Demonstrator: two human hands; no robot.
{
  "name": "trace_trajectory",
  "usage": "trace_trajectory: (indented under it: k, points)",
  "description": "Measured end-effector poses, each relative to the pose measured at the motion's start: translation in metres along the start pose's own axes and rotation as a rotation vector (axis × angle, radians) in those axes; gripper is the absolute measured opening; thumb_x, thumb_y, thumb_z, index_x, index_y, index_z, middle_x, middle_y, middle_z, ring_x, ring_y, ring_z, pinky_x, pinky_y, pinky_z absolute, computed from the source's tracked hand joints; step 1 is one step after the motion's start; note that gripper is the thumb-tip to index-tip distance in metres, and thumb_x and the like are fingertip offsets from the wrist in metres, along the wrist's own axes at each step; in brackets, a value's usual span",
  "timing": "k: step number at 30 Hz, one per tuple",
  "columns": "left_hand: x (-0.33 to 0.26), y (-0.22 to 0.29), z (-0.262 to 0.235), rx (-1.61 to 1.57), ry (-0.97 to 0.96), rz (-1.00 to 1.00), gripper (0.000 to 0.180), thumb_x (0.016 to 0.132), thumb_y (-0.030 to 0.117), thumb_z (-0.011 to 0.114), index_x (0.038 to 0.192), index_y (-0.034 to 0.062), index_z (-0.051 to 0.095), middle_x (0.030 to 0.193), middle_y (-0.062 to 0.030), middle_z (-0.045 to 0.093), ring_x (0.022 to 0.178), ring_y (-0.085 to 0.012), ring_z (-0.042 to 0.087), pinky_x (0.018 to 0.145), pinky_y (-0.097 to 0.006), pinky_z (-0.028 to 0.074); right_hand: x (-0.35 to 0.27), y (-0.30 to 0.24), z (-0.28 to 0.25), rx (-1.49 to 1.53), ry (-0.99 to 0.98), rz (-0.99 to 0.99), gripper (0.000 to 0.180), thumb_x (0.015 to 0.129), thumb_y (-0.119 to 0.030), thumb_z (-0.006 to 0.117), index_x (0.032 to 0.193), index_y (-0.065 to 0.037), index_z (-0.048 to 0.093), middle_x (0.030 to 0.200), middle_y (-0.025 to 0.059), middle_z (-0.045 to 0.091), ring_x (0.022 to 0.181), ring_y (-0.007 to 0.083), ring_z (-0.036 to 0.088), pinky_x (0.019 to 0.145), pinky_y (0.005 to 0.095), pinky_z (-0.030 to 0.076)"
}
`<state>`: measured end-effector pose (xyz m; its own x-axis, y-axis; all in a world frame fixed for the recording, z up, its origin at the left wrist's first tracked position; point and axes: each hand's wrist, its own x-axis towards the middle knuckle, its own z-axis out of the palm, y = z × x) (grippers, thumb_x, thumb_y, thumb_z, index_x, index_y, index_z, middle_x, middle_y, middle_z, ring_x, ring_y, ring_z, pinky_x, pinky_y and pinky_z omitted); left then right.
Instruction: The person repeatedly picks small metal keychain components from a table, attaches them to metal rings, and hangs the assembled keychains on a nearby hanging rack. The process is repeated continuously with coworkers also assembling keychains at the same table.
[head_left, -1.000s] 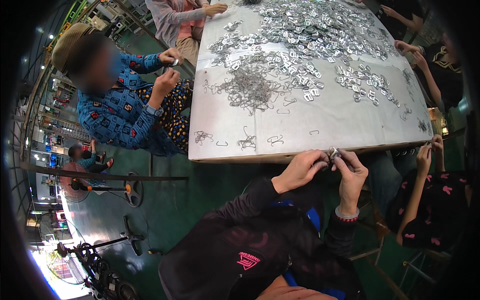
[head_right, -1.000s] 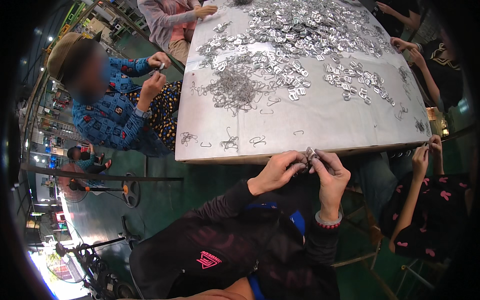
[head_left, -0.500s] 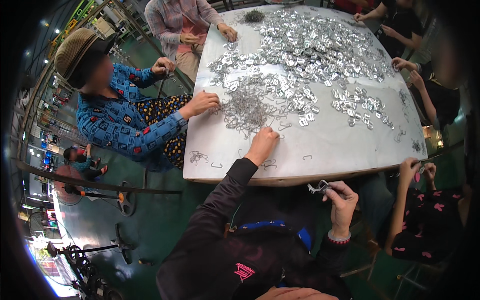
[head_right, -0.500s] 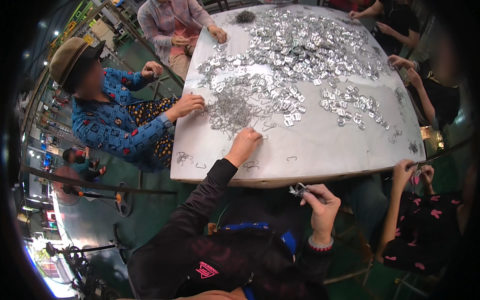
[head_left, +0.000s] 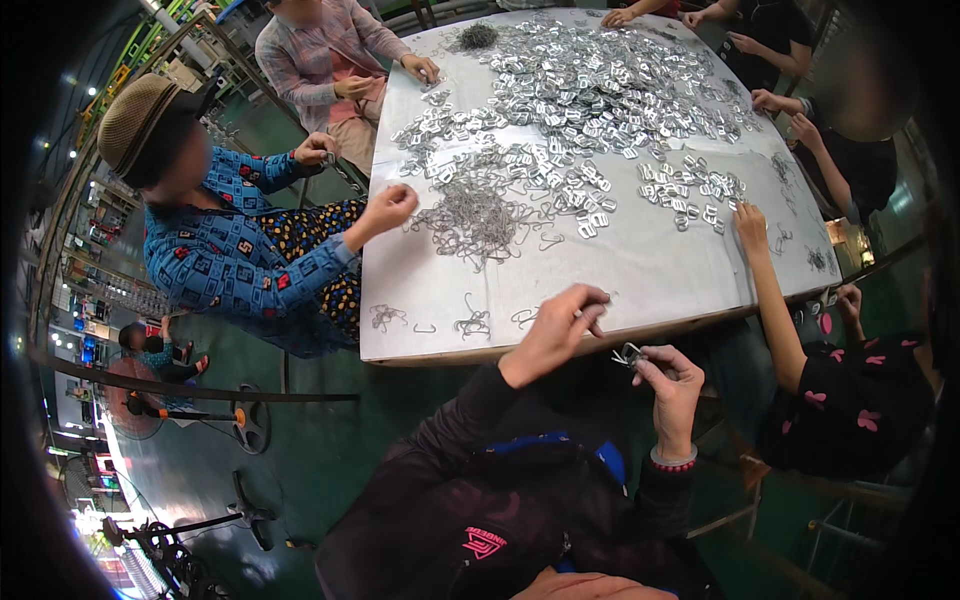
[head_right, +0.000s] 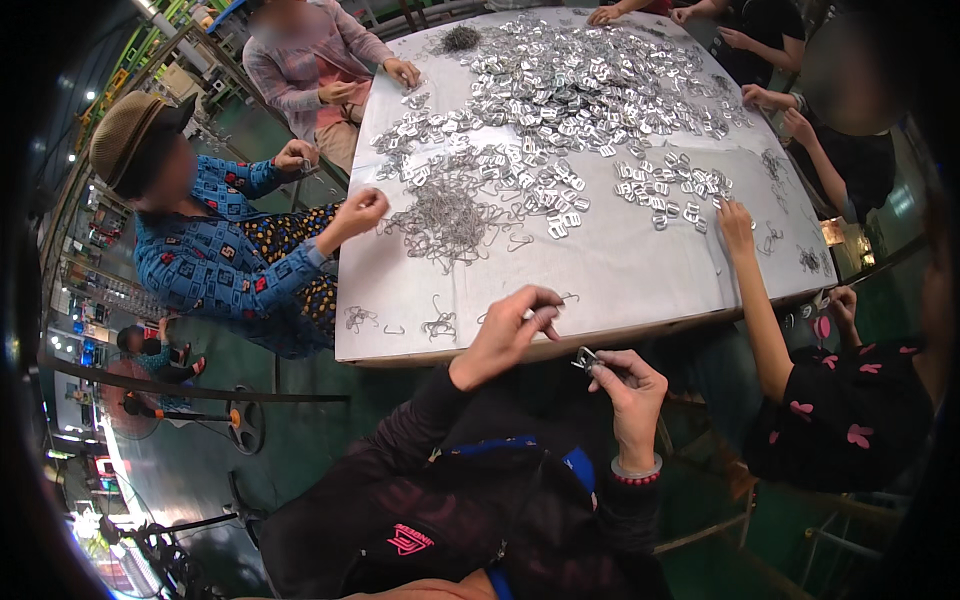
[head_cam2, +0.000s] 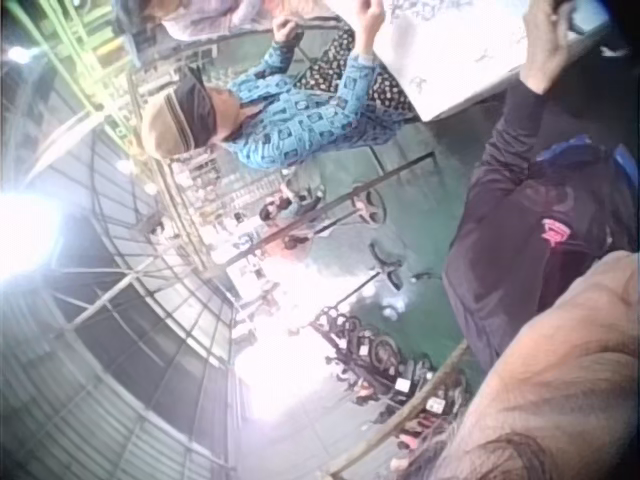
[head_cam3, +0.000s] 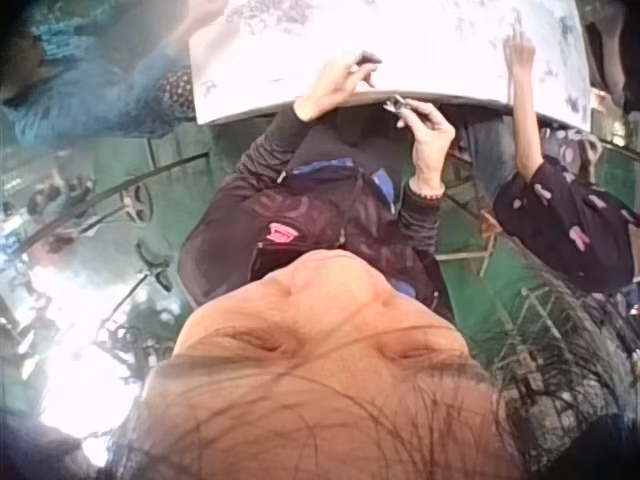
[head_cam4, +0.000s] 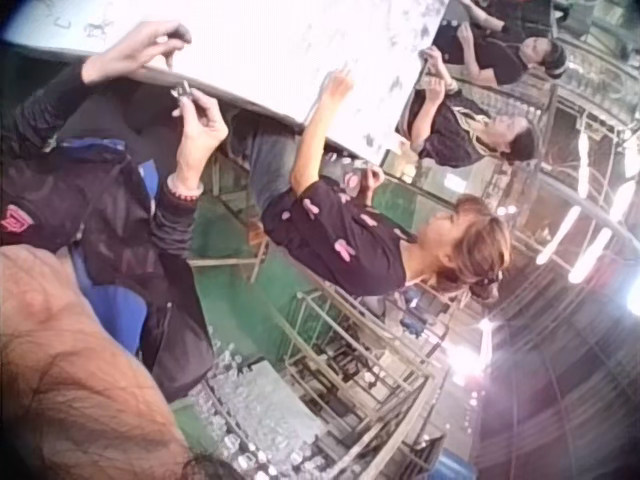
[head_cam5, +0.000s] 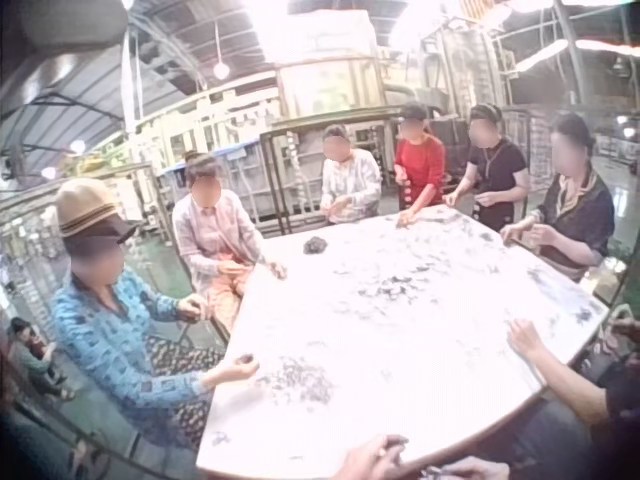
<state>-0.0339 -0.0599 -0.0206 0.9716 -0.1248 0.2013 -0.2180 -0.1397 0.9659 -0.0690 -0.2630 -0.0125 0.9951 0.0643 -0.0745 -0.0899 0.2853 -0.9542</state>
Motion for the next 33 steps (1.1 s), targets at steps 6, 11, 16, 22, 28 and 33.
trace_trajectory:
  k: [6, 11, 16, 22, 28, 33]
  points:
    - [-0.027, 0.036, 0.016, -0.055, -0.165, 0.025, 0.010, 0.090, 0.008, 0.063, 0.099, 0.0020, 0.062, 0.102, -0.0075, 0.058, 0.093, -0.0171, 0.057, 0.080, -0.030, 0.047, -0.005, 0.002, 0.009, 0.008, 0.063, -0.037, 0.015, 0.082, 0.010, 0.065, 0.097, 0.008, 0.065, 0.085, 0.0105, 0.067, 0.069, 0.0124, 0.062, 0.062, 0.0223, 0.051]
    - [-0.028, 0.022, 0.021, 0.085, -0.105, 0.131, 0.011, 0.085, 0.008, 0.066, 0.096, 0.0059, 0.064, 0.112, -0.0076, 0.053, 0.107, -0.0238, 0.049, 0.088, -0.034, 0.043, -0.008, 0.002, 0.016, -0.073, 0.023, -0.049, 0.012, 0.082, 0.011, 0.064, 0.094, 0.007, 0.065, 0.087, 0.0093, 0.065, 0.071, 0.0123, 0.062, 0.061, 0.0222, 0.052]
    - [-0.025, 0.007, 0.015, -0.004, -0.100, 0.116, 0.011, 0.086, 0.006, 0.064, 0.097, 0.0046, 0.064, 0.106, -0.0090, 0.061, 0.097, -0.0234, 0.058, 0.082, -0.033, 0.047, 0.000, -0.001, 0.018, -0.213, -0.084, -0.070, 0.012, 0.082, 0.012, 0.063, 0.093, 0.006, 0.065, 0.090, 0.0082, 0.063, 0.071, 0.0121, 0.062, 0.061, 0.0220, 0.051]
    - [-0.024, 0.005, 0.004, -0.027, -0.059, 0.182, 0.009, 0.088, 0.010, 0.059, 0.095, 0.0051, 0.060, 0.085, -0.0110, 0.065, 0.084, -0.0305, 0.063, 0.073, -0.038, 0.048, 0.098, 0.005, 0.010, -0.459, -0.151, -0.127, 0.021, 0.095, -0.009, 0.056, 0.109, 0.005, 0.066, 0.081, 0.0061, 0.061, 0.067, 0.0090, 0.055, 0.057, 0.0212, 0.044]
    - [-0.034, 0.010, 0.001, -0.079, -0.023, 0.154, 0.007, 0.088, 0.007, 0.058, 0.093, 0.0020, 0.057, 0.084, -0.0128, 0.064, 0.081, -0.0315, 0.063, 0.072, -0.039, 0.047, 0.247, 0.104, 0.035, -0.867, -0.271, -0.208, 0.028, 0.091, -0.012, 0.061, 0.115, 0.000, 0.065, 0.085, 0.0084, 0.057, 0.063, 0.0126, 0.054, 0.054, 0.0260, 0.045]
    - [-0.046, 0.010, 0.003, -0.129, -0.025, 0.077, 0.011, 0.089, 0.012, 0.059, 0.093, 0.0017, 0.057, 0.087, -0.0112, 0.061, 0.085, -0.0302, 0.060, 0.077, -0.039, 0.045, 0.264, 0.143, 0.018, -1.005, -0.255, -0.414, 0.017, 0.085, -0.006, 0.067, 0.098, 0.004, 0.063, 0.084, 0.0106, 0.057, 0.061, 0.0154, 0.056, 0.054, 0.0281, 0.047]
